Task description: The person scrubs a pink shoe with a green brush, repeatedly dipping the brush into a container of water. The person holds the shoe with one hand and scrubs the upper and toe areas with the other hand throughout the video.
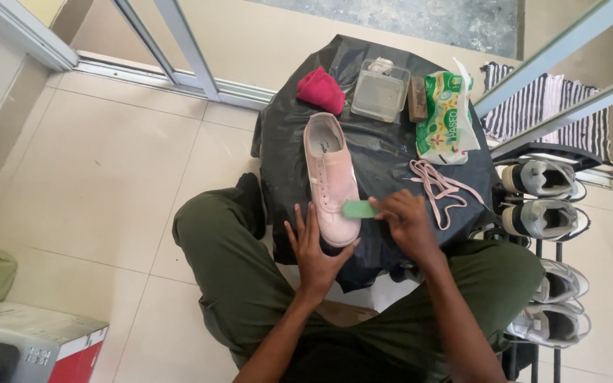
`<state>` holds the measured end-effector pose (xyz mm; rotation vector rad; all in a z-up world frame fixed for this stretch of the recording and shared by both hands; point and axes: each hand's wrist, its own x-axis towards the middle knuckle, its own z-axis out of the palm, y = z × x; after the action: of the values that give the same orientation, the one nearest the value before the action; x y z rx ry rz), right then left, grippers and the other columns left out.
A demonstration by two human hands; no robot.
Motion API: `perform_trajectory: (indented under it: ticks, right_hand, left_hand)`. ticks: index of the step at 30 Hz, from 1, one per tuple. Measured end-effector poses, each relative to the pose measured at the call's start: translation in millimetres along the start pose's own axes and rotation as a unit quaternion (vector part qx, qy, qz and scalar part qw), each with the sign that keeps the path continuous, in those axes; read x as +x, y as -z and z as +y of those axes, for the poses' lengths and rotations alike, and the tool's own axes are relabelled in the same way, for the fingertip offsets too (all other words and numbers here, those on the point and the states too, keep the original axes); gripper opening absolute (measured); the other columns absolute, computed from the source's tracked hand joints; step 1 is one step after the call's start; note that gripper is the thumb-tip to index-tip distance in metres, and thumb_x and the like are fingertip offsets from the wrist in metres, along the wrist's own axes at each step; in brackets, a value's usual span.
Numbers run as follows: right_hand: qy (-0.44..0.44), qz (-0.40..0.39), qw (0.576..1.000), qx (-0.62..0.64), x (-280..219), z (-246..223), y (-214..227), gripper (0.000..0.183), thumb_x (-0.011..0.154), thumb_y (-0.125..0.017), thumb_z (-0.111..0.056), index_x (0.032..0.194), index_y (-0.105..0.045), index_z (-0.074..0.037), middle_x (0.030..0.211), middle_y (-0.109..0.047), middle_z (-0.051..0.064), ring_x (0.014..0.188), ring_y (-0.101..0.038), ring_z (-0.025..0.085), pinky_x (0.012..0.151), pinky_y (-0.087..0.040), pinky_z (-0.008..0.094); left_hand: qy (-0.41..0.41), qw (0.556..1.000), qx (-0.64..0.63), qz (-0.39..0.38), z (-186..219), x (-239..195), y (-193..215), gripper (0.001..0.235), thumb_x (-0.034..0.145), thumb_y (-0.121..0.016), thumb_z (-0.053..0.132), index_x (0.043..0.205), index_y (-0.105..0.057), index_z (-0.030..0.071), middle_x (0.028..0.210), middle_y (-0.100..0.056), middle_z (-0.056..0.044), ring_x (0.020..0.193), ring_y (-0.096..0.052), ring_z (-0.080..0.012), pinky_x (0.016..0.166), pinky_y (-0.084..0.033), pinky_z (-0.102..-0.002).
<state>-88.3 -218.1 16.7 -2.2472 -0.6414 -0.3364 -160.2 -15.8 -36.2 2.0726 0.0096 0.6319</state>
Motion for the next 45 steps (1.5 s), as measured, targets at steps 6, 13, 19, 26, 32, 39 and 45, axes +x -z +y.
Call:
perform_trajectory:
  ticks: [6,13,19,26,32,39,45]
  right_hand:
    - [0.038,-0.026,0.999,0.013,3.2,-22.6,-27.4,0.007,0.09,-0.075,-0.012,0.086,-0.073,-0.017,0.089,-0.073,0.001,0.083,-0.064,0.026,0.073,-0.038,0.036]
    - [0.02,-0.027,0.999,-0.004,3.5,-23.6,-14.2,0.012,0.091,-0.071,-0.008,0.083,-0.073,-0.017,0.085,-0.072,0.002,0.081,-0.063,0.029,0.074,-0.038,0.037]
    - [0.053,-0.026,0.998,0.017,0.4,1.4,-5.7,0.021,0.09,-0.071,-0.006,0.076,-0.071,-0.021,0.082,-0.071,-0.001,0.08,-0.062,0.026,0.073,-0.038,0.036]
    - [0.044,-0.032,0.999,0.002,-5.3,-29.5,-11.5,0.012,0.09,-0.074,-0.012,0.081,-0.074,-0.02,0.084,-0.072,-0.001,0.08,-0.064,0.025,0.074,-0.039,0.036]
    - [0.015,-0.034,0.999,0.006,-11.0,-3.5,6.5,0.012,0.088,-0.074,-0.011,0.079,-0.074,-0.018,0.083,-0.072,0.002,0.079,-0.063,0.028,0.073,-0.037,0.038]
    - [0.01,-0.044,0.999,0.016,-13.4,-9.2,2.7,0.009,0.088,-0.077,-0.016,0.081,-0.073,-0.017,0.084,-0.073,0.001,0.079,-0.064,0.027,0.072,-0.04,0.038]
    - [0.01,-0.012,1.0,0.015,-17.5,-11.0,-2.7,0.01,0.09,-0.074,-0.012,0.082,-0.073,-0.018,0.082,-0.073,0.0,0.077,-0.064,0.027,0.072,-0.039,0.035]
  left_hand:
    - [0.003,1.0,-0.002,-0.006,-2.6,-0.5,1.9,0.111,0.069,-0.094,0.042,0.156,-0.039,0.001,0.153,-0.05,-0.021,0.15,-0.028,-0.0451,0.12,-0.004,-0.066]
    - [0.004,1.0,-0.009,0.0,-1.0,1.7,-0.9,0.109,0.068,-0.095,0.04,0.154,-0.042,0.0,0.151,-0.052,-0.021,0.15,-0.029,-0.0442,0.12,-0.004,-0.065]
    - [-0.004,1.0,0.012,-0.002,-0.1,3.1,4.0,0.109,0.068,-0.094,0.045,0.153,-0.043,0.0,0.15,-0.053,-0.021,0.149,-0.03,-0.0454,0.119,-0.004,-0.068]
    - [-0.03,0.999,0.043,0.013,0.6,0.8,-1.5,0.107,0.067,-0.096,0.041,0.151,-0.045,-0.001,0.147,-0.057,-0.021,0.149,-0.032,-0.0444,0.12,-0.005,-0.068]
    - [-0.036,0.999,0.032,0.01,6.9,0.6,1.8,0.105,0.069,-0.095,0.038,0.151,-0.044,-0.003,0.146,-0.056,-0.023,0.149,-0.032,-0.0448,0.12,-0.007,-0.068]
    - [-0.006,0.993,-0.051,-0.11,-8.9,-3.9,19.9,0.108,0.068,-0.095,0.02,0.155,-0.035,-0.002,0.159,-0.038,-0.027,0.149,-0.019,-0.0539,0.118,-0.018,-0.067]
    - [0.126,0.986,-0.064,-0.086,50.8,101.4,89.5,0.033,0.101,-0.056,0.006,0.132,-0.065,0.002,0.119,-0.07,-0.022,0.103,-0.07,-0.0444,0.08,-0.059,-0.054]
